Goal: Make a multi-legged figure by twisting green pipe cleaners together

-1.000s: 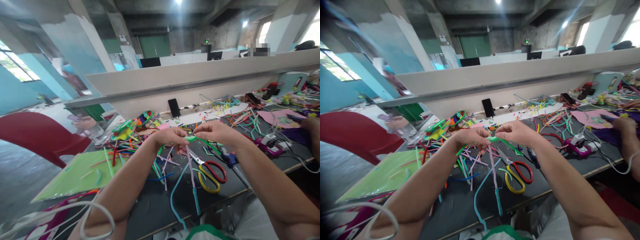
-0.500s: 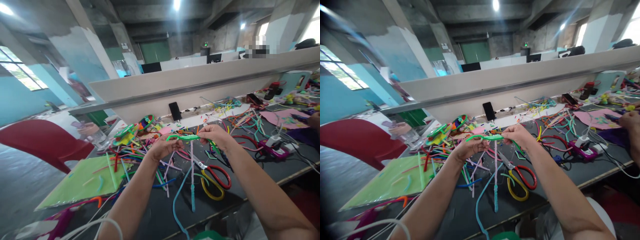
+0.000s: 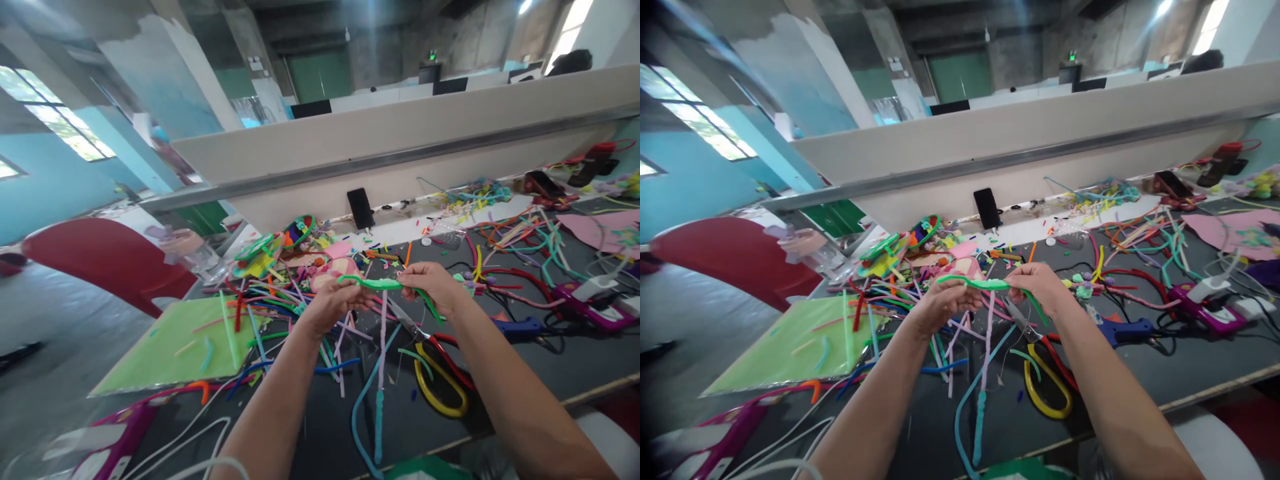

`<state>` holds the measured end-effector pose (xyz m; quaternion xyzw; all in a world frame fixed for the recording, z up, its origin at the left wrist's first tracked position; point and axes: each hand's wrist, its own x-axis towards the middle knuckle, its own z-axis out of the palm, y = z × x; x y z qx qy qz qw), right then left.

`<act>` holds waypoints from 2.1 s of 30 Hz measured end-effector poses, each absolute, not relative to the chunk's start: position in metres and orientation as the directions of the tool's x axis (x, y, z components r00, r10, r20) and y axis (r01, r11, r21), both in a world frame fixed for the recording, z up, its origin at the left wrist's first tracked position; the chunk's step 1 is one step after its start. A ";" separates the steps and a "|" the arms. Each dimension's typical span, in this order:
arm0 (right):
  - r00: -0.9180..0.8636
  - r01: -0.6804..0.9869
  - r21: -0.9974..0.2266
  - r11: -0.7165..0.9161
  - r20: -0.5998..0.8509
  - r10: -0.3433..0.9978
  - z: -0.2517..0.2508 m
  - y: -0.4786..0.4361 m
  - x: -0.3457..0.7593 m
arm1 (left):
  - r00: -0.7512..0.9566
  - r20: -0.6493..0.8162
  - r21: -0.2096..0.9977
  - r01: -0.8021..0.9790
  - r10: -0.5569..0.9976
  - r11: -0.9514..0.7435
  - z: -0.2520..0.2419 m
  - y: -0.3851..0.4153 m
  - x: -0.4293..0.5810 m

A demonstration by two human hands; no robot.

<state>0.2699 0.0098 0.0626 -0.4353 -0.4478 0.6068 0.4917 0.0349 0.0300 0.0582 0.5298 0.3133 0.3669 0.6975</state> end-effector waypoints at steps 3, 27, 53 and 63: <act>-0.166 -0.203 -0.967 -0.152 -0.119 0.979 0.052 0.015 0.267 | 0.506 -0.061 0.995 -0.041 0.860 0.094 0.059 0.033 0.037; -0.258 -0.363 -0.928 -0.081 0.016 0.966 0.022 0.011 0.262 | 0.419 -0.049 0.997 0.075 0.907 0.019 0.071 0.039 0.027; -0.382 -0.199 -0.955 -0.221 -0.132 0.914 0.018 0.011 0.263 | 0.423 -0.155 0.984 0.144 0.893 0.102 0.072 0.035 0.030; -0.366 -0.181 -0.968 -0.172 -0.096 0.926 0.014 0.011 0.261 | 0.423 -0.171 0.982 0.141 0.890 0.122 0.065 0.038 0.032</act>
